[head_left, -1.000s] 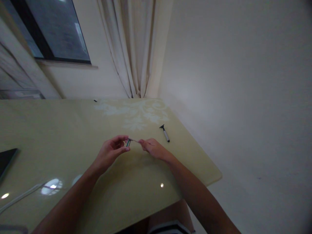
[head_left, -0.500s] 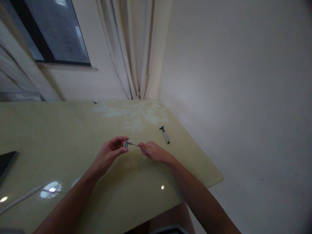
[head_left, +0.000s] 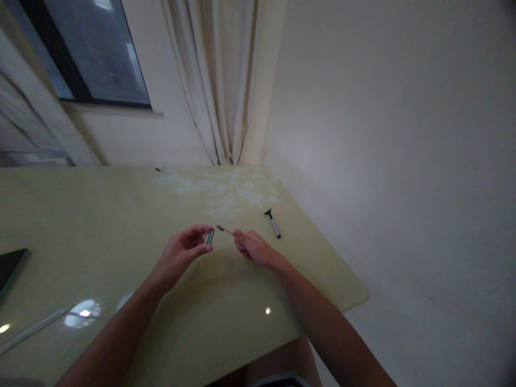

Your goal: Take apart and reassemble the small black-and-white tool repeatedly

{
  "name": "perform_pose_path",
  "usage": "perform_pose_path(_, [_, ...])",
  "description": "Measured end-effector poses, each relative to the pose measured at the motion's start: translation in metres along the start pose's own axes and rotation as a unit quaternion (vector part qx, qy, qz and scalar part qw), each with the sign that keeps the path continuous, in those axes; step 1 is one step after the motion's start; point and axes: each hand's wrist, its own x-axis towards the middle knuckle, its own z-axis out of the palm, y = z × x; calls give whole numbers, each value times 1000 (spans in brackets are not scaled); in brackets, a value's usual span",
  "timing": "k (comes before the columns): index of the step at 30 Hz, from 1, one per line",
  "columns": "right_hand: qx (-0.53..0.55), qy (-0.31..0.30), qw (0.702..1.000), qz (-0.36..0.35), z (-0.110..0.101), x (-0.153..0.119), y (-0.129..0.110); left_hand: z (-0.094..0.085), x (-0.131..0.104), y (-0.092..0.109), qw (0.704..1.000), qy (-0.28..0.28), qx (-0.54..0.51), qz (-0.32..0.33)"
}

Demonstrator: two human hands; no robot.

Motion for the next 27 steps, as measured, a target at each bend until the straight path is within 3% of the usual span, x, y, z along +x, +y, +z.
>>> perform_pose_path(16, [-11, -111, 994, 20, 1, -5, -4, 6, -3, 3, 1000, -4, -16, -14])
perform_pose_path(18, [-42, -93, 995, 7, -1, -5, -7, 5, -2, 2, 1000, -6, -14, -19])
perform_pose_path(21, [-90, -19, 996, -13, -2, -5, -9, 4, -2, 3, 1000, -9, -8, -29])
perform_pose_path(25, [-85, -93, 992, 7, -2, -6, -10, 3, -1, 2, 999, -2, -26, -30])
perform_pose_path(27, [-93, -76, 993, 1, -2, -6, -10, 2, -2, 1, 999, 0, -30, -30])
